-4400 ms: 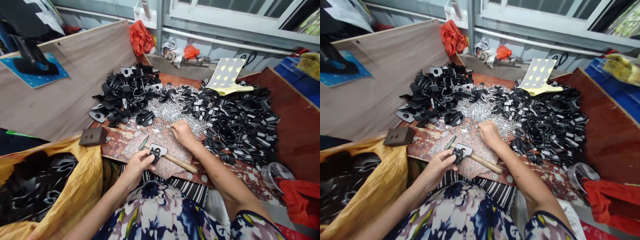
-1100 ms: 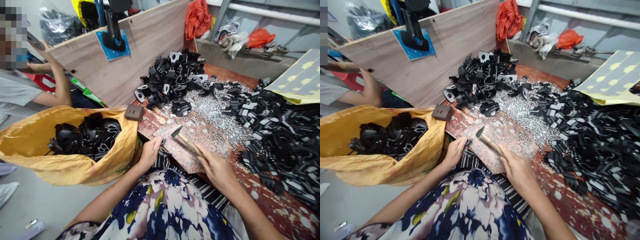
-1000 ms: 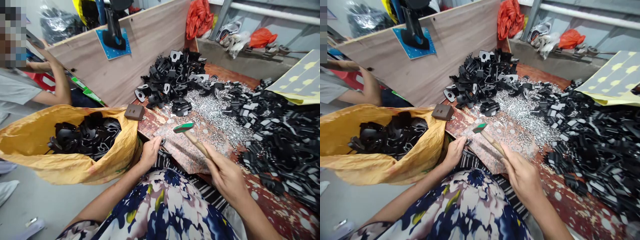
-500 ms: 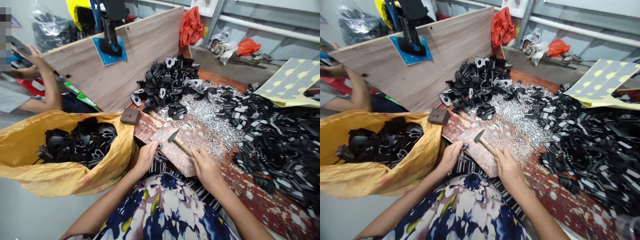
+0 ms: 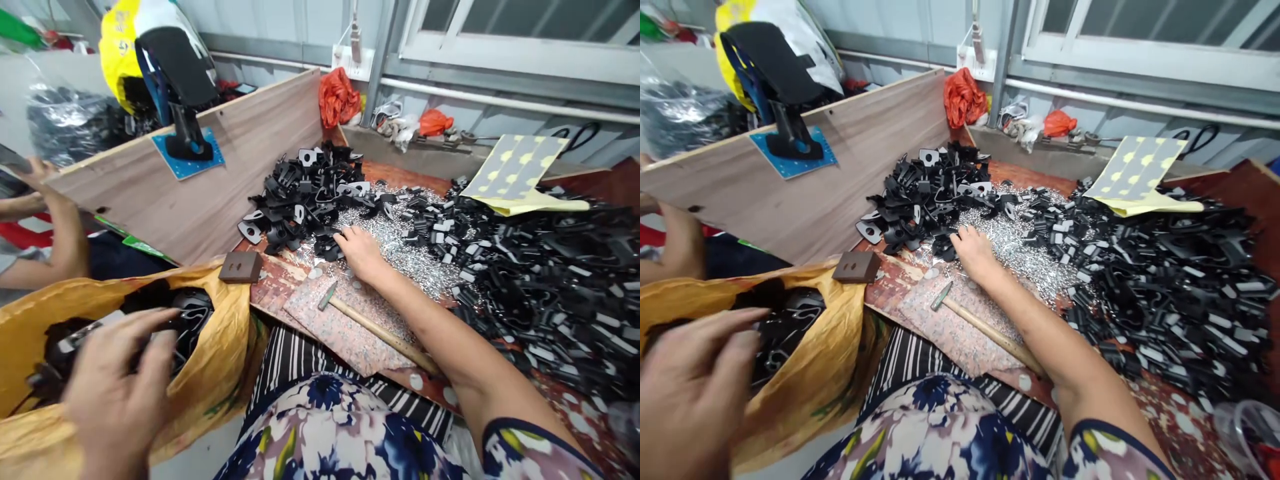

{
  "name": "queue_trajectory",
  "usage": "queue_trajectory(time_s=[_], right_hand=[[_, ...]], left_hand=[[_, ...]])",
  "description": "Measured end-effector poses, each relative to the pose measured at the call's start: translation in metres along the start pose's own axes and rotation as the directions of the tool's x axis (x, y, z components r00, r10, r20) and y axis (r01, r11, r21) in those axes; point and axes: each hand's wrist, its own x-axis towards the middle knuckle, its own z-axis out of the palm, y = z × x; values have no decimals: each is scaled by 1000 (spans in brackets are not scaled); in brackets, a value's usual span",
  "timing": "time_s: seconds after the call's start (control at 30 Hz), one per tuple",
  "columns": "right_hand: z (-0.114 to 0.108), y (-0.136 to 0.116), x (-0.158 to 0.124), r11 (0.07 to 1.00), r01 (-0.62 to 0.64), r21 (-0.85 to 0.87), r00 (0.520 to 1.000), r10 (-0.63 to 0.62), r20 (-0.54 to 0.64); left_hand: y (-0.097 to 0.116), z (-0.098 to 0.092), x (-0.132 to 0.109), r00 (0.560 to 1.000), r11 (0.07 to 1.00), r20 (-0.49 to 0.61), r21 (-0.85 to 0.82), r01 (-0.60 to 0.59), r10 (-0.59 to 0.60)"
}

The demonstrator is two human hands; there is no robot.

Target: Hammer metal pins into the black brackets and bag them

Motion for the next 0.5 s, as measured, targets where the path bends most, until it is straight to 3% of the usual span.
queue_trajectory(time_s=[0.07,0.13,0.2,0.27,0.37,0.43,0.5], right_hand=[[6,7,13,998,-42,52,999,42,-5],[4,20,14,985,-106,133,993,112,-34],[-4,34,6,954,-190,231,973,214,-86],[-12,38,-11,902,-265,342,943,316,-102],[-15,11,-52,801,-331,498,922,387,-9],[-9,-24,-84,742,-350,571,923,377,75],[-3,-56,-113,700,-370,611,919,374,129]], left_hand=[[21,24,-10,985,993,162,-117,-33,52],[36,44,-20,934,966,339,-257,-21,110],[46,62,-27,863,923,491,-375,85,120],[55,79,-32,785,845,615,-456,280,72],[76,109,-36,719,654,695,-550,520,14],[96,128,-38,735,596,676,-608,524,43],[113,143,-42,743,628,664,-615,476,87]])
